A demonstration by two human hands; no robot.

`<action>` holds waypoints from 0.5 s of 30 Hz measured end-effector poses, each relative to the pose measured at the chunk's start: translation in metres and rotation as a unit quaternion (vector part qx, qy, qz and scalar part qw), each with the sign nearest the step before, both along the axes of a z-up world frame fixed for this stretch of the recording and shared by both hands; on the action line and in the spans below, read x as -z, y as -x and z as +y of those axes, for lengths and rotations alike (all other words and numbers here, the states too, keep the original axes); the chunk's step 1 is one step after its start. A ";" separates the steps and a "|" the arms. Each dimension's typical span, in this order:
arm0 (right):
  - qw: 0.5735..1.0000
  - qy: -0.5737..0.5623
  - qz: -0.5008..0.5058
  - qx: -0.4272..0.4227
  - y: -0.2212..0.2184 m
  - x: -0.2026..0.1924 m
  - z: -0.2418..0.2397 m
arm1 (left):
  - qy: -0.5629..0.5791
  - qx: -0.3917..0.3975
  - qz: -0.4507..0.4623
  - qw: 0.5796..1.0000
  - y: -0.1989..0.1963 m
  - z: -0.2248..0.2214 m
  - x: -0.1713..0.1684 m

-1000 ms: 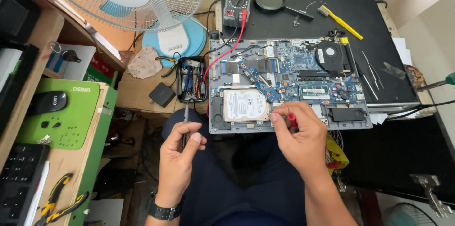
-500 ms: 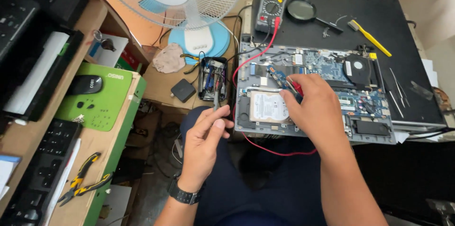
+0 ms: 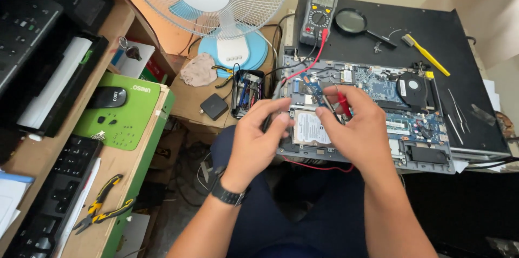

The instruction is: Testing various components and circuit points on a disassembled laptop motherboard using a digital multimeter.

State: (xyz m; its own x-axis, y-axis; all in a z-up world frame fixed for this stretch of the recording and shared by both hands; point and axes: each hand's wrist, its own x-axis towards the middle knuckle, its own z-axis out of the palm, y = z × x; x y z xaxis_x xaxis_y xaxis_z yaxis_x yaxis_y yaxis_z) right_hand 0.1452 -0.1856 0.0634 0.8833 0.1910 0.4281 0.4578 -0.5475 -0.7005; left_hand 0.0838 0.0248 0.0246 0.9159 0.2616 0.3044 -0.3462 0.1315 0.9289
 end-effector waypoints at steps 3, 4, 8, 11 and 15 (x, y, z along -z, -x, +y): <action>1.000 -0.018 -0.010 -0.023 0.003 -0.002 0.010 | 0.003 0.007 0.006 1.000 -0.013 -0.007 -0.010; 1.000 -0.017 -0.010 -0.024 0.004 -0.002 0.013 | 0.004 0.006 0.006 1.000 -0.017 -0.008 -0.009; 0.998 -0.027 -0.038 -0.046 0.009 -0.002 0.024 | 0.057 0.032 0.044 0.997 -0.028 -0.012 0.002; 0.997 -0.031 -0.042 -0.061 0.011 -0.001 0.028 | 0.107 0.055 0.054 0.991 -0.028 -0.010 0.003; 0.995 -0.033 -0.030 -0.088 0.016 -0.017 0.038 | 0.204 0.109 0.048 0.972 -0.027 -0.007 0.012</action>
